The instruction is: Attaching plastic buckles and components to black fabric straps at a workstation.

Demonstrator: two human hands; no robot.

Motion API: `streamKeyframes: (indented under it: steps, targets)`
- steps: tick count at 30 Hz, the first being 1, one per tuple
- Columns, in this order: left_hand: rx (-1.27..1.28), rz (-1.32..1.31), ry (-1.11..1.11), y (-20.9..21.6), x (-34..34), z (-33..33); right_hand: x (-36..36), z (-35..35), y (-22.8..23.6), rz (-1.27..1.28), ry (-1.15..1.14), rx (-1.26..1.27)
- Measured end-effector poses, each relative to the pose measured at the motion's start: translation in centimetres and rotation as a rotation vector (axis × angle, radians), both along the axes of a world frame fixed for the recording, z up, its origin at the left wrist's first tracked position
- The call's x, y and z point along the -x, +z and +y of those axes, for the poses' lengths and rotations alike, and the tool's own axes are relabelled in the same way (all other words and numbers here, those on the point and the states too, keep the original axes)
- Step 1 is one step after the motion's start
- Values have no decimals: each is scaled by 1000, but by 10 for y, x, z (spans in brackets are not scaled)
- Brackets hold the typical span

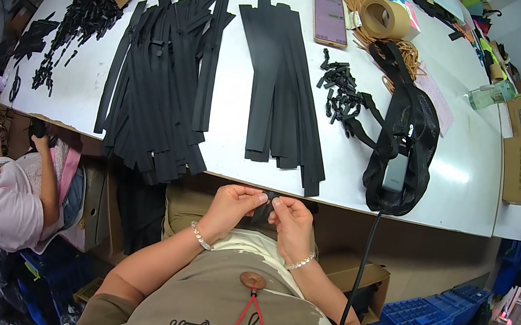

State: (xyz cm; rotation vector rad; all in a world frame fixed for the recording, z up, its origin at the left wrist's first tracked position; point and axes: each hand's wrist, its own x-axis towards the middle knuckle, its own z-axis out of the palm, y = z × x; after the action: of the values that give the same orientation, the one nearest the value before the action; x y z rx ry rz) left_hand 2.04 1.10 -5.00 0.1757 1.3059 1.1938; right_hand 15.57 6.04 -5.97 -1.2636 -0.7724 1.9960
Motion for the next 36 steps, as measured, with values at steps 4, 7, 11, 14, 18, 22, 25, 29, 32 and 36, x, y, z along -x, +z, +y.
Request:
streamKeyframes:
  steps: [4, 7, 11, 14, 18, 22, 25, 29, 32, 36]
  targets:
    - [-50, 2, 50, -3, -4, 0, 5, -3, -2, 3, -56, -7]
    - [-58, -19, 102, -5, -8, 1, 5, -5, -5, 21, -84, -49]
    - [-63, -36, 121, -8, -9, 0, 9, -6, -3, 26, -109, -56]
    - [-59, -71, 138, -9, -9, 2, 14, -6, -3, 24, -158, -43]
    - [-68, -203, 163, -10, -11, 2, 18, -7, 2, 49, -222, 7]
    - [-86, -330, 182, -13, -11, 2, 14, -6, 0, 67, -192, 33]
    - [-28, -324, 126, -8, -7, 3, 7, 0, 3, 104, -108, 60]
    - [-70, -63, 59, 16, -3, -9, 1, -2, 19, 62, 24, -40]
    - [-286, 83, 82, 27, -1, -10, 3, -2, 29, 94, 59, -233]
    - [-368, 143, 82, 29, 1, -11, 3, 1, 33, 115, 68, -425]
